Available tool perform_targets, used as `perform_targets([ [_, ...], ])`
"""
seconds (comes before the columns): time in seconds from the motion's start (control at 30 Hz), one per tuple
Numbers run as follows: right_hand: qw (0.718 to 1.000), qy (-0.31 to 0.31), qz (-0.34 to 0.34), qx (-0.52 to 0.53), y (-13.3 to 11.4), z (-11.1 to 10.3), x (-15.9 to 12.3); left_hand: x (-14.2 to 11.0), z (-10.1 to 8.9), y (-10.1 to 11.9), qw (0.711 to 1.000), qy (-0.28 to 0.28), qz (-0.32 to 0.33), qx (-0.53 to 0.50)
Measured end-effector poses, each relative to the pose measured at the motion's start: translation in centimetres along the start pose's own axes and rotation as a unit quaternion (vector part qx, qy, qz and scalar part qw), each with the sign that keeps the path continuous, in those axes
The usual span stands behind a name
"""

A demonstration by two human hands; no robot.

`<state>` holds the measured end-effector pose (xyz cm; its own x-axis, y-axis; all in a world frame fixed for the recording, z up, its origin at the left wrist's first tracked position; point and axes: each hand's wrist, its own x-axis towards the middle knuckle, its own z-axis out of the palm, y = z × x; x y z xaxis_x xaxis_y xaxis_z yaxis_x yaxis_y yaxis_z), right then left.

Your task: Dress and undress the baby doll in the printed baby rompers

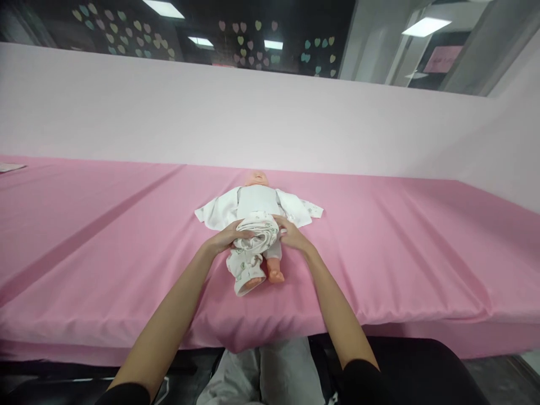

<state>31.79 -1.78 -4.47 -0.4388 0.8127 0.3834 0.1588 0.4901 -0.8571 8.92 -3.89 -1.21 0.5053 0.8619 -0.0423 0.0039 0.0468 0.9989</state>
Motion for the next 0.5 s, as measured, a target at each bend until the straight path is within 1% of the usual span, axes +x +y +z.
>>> perform_targets([
  [0.07,0.992,-0.059,-0.030,-0.108,0.3,0.5,-0.5,0.1,-0.1,-0.1,1.000,-0.003,-0.001,-0.002],
  [0.1,0.986,-0.074,-0.035,-0.148,0.5,0.8,-0.7,0.1,-0.1,-0.2,1.000,-0.005,0.001,-0.004],
  [0.2,0.969,-0.087,-0.046,-0.227,1.0,1.3,-0.9,0.1,-0.2,-0.2,1.000,-0.010,0.008,-0.011],
  [0.27,0.963,-0.098,-0.064,-0.242,1.3,1.2,-0.9,0.1,-0.3,-0.1,1.000,-0.007,0.005,-0.015],
  [0.33,0.963,-0.121,-0.073,-0.228,1.3,0.9,-0.7,0.1,-0.5,-0.2,1.000,-0.004,0.000,-0.019],
  [0.43,0.966,-0.155,-0.052,-0.202,0.9,0.8,-0.7,0.1,-0.7,-0.2,1.000,0.005,-0.003,-0.020],
  [0.5,0.968,-0.155,-0.033,-0.196,0.3,1.1,-0.8,0.0,-0.9,-0.2,1.000,0.009,-0.003,-0.016],
])
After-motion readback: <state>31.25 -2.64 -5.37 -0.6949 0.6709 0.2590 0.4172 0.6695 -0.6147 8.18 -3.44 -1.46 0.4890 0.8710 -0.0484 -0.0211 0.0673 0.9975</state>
